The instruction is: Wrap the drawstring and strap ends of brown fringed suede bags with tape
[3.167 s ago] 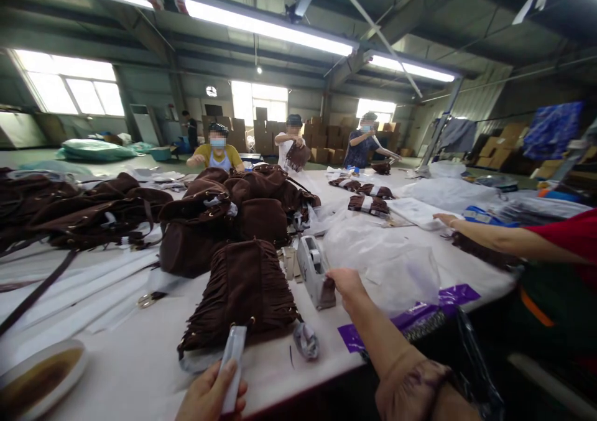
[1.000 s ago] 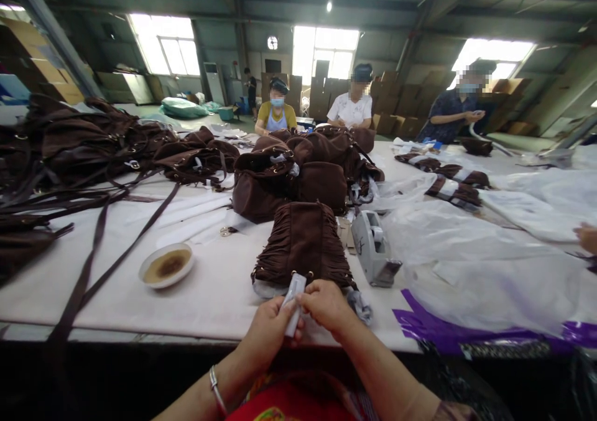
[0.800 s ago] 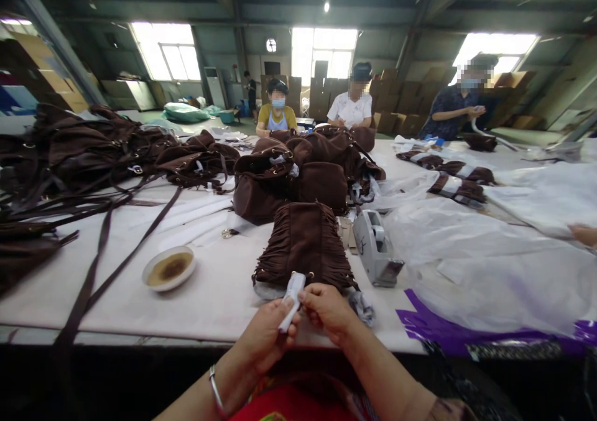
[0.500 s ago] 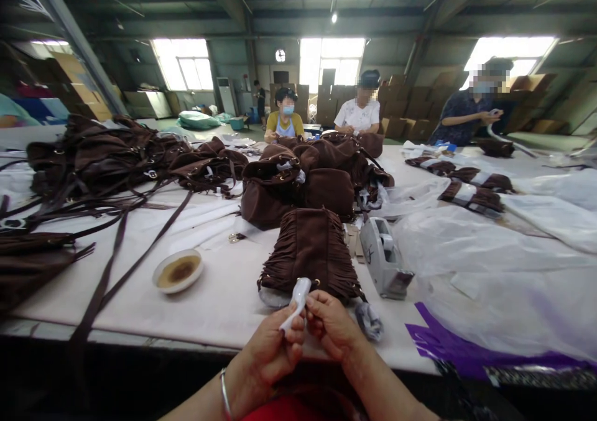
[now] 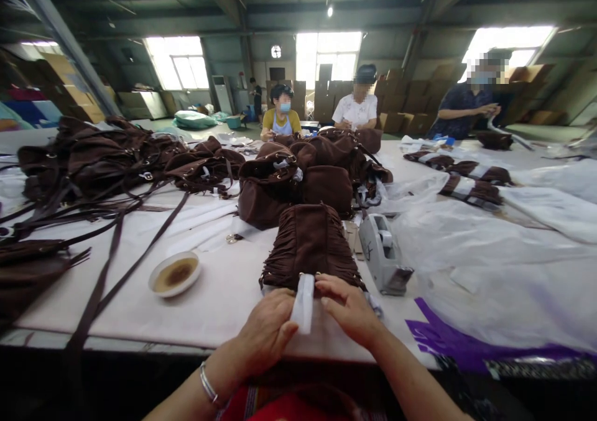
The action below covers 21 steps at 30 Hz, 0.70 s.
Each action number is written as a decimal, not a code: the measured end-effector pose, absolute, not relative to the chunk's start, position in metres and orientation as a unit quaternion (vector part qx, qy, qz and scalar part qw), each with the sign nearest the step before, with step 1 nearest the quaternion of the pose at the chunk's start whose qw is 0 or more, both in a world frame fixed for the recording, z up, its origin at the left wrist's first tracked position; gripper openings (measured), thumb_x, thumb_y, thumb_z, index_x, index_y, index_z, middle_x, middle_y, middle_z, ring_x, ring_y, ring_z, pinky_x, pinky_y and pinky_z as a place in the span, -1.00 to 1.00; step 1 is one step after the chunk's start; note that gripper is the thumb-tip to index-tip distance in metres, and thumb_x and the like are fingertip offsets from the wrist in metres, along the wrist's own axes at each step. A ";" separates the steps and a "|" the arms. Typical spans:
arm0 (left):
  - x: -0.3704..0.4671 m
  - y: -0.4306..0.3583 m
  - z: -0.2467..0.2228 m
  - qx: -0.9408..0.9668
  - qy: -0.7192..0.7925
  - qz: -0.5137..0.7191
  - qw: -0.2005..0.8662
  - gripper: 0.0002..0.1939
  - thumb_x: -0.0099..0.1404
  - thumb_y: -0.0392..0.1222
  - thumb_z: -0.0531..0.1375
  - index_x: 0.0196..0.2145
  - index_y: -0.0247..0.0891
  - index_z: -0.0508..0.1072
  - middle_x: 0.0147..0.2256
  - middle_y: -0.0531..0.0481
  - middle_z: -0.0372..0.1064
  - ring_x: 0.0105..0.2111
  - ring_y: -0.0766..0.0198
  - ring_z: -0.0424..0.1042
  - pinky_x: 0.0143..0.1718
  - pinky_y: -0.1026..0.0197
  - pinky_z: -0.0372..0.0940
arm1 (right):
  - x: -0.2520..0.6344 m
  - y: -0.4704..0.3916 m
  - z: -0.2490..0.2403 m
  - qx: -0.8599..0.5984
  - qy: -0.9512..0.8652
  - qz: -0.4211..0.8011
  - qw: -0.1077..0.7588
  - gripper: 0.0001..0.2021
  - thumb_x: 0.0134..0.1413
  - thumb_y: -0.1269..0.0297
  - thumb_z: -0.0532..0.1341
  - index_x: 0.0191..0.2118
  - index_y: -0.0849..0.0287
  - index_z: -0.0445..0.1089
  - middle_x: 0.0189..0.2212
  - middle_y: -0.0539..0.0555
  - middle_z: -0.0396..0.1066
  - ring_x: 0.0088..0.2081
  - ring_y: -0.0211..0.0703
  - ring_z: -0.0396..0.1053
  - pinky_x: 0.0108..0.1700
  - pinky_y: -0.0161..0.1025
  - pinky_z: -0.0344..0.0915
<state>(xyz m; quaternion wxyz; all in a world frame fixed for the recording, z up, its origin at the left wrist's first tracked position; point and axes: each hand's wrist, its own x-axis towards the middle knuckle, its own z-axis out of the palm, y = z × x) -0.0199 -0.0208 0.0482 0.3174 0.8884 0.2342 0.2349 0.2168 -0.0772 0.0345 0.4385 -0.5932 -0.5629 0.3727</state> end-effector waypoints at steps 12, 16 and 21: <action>-0.001 0.030 0.024 0.939 0.307 0.059 0.143 -0.74 0.29 -0.20 0.15 -0.07 -0.25 0.43 -0.16 -0.18 0.42 -0.15 0.06 0.37 -0.10 0.06 0.25 | 0.239 0.004 0.023 -0.627 -0.560 0.335 0.425 -0.74 -0.08 0.36 0.10 -0.33 0.19 0.53 -0.35 0.07 0.55 -0.27 -0.09 0.43 -0.13 -0.16 0.33; -0.020 0.031 0.034 0.967 0.195 0.038 0.159 -0.81 0.33 -0.28 0.09 -0.43 -0.23 0.42 -0.36 -0.06 0.40 -0.28 0.18 0.33 -0.19 0.14 0.19 | 0.235 -0.012 0.027 -0.584 -0.672 0.288 0.354 -0.71 0.00 0.40 0.12 -0.18 0.16 0.52 -0.19 0.09 0.53 -0.13 -0.07 0.39 0.00 -0.15 0.24; -0.048 0.033 0.051 0.973 0.124 0.027 0.193 -0.83 0.22 -0.40 0.15 -0.50 -0.24 0.37 -0.37 0.00 0.38 -0.23 0.22 0.30 -0.10 0.14 0.14 | 0.217 -0.042 0.038 -0.602 -0.782 0.092 0.131 -0.70 0.11 0.46 0.10 -0.08 0.19 0.46 -0.06 0.19 0.45 -0.07 0.02 0.26 -0.03 -0.04 0.13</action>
